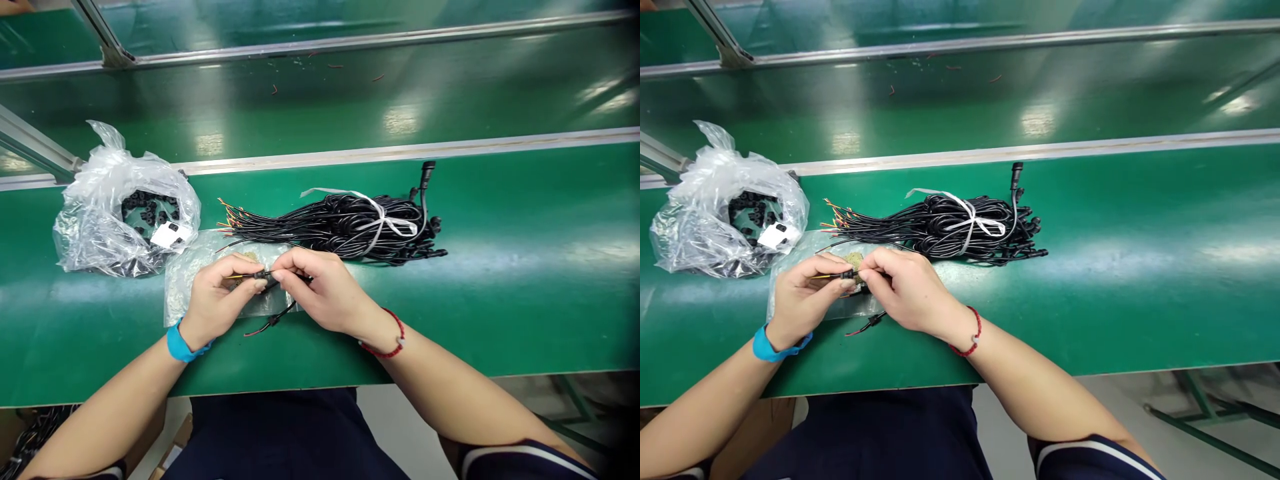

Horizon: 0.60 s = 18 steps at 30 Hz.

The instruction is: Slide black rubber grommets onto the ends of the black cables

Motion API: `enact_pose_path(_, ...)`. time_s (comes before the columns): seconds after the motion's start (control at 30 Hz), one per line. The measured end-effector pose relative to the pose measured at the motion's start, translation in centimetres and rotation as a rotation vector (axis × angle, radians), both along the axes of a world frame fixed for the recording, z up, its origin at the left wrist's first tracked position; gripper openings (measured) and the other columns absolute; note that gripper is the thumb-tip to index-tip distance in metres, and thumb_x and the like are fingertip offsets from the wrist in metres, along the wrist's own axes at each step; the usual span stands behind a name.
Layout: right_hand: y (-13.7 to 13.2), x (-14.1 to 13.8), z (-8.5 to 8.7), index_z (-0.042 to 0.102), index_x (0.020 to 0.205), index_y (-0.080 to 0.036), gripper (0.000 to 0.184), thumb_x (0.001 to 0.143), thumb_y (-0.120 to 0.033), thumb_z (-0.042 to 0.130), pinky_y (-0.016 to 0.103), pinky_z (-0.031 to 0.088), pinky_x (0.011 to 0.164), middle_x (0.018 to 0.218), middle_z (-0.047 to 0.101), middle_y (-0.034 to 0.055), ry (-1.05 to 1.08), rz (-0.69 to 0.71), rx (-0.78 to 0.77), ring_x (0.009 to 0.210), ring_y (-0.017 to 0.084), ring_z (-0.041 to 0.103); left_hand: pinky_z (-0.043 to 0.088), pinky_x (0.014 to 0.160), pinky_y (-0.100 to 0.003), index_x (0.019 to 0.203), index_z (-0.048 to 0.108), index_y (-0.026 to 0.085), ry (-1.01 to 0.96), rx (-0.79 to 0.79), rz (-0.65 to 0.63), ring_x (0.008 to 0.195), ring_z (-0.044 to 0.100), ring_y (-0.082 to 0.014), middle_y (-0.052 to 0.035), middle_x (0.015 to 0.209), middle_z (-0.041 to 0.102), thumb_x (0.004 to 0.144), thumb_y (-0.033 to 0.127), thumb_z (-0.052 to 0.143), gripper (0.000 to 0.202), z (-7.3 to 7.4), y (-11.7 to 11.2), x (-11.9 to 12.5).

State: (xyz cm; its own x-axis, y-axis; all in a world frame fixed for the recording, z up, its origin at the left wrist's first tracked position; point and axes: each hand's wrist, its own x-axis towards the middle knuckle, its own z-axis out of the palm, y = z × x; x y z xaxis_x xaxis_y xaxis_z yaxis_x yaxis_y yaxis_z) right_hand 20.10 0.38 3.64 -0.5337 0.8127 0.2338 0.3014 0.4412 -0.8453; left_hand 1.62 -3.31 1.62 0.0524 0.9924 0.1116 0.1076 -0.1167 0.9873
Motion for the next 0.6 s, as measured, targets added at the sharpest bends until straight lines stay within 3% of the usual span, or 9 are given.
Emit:
enact_pose_path(0.37, 0.2, 0.0, 0.1, 0.060, 0.078, -0.017, 0.012, 0.087, -0.013, 0.053, 0.018, 0.039, 0.058, 0.066, 0.059, -0.0047, 0.037, 0.060, -0.052, 0.059, 0.006, 0.051, 0.052, 0.072, -0.028, 0.093, 0.067, 0.021, 0.162, 0.106, -0.045, 0.080, 0.063, -0.0167, -0.0047, 0.087, 0.067, 0.078, 0.017, 0.069, 0.016, 0.3, -0.1, -0.2)
enact_pose_path(0.5, 0.1, 0.1, -0.1, 0.060, 0.081, -0.018, 0.010, 0.088, -0.015, 0.053, 0.019, 0.041, 0.058, 0.069, 0.061, -0.0025, 0.044, 0.024, 0.053, 0.061, 0.008, 0.052, 0.052, 0.078, -0.028, 0.118, 0.052, 0.023, 0.123, 0.040, -0.125, 0.084, 0.062, -0.0151, -0.0044, 0.098, 0.062, 0.079, 0.017, 0.068, 0.043, 1.2, -0.2, -1.2)
enact_pose_path(0.6, -0.1, 0.3, -0.1, 0.060, 0.085, -0.017, 0.008, 0.088, -0.015, 0.053, 0.020, 0.041, 0.058, 0.072, 0.063, -0.0009, 0.035, 0.035, 0.148, 0.062, 0.008, 0.054, 0.050, 0.072, -0.025, 0.112, 0.054, 0.021, 0.182, -0.001, -0.170, 0.079, 0.061, -0.0135, -0.0031, 0.091, 0.062, 0.083, 0.023, 0.064, 0.031, 2.3, -0.1, -1.8)
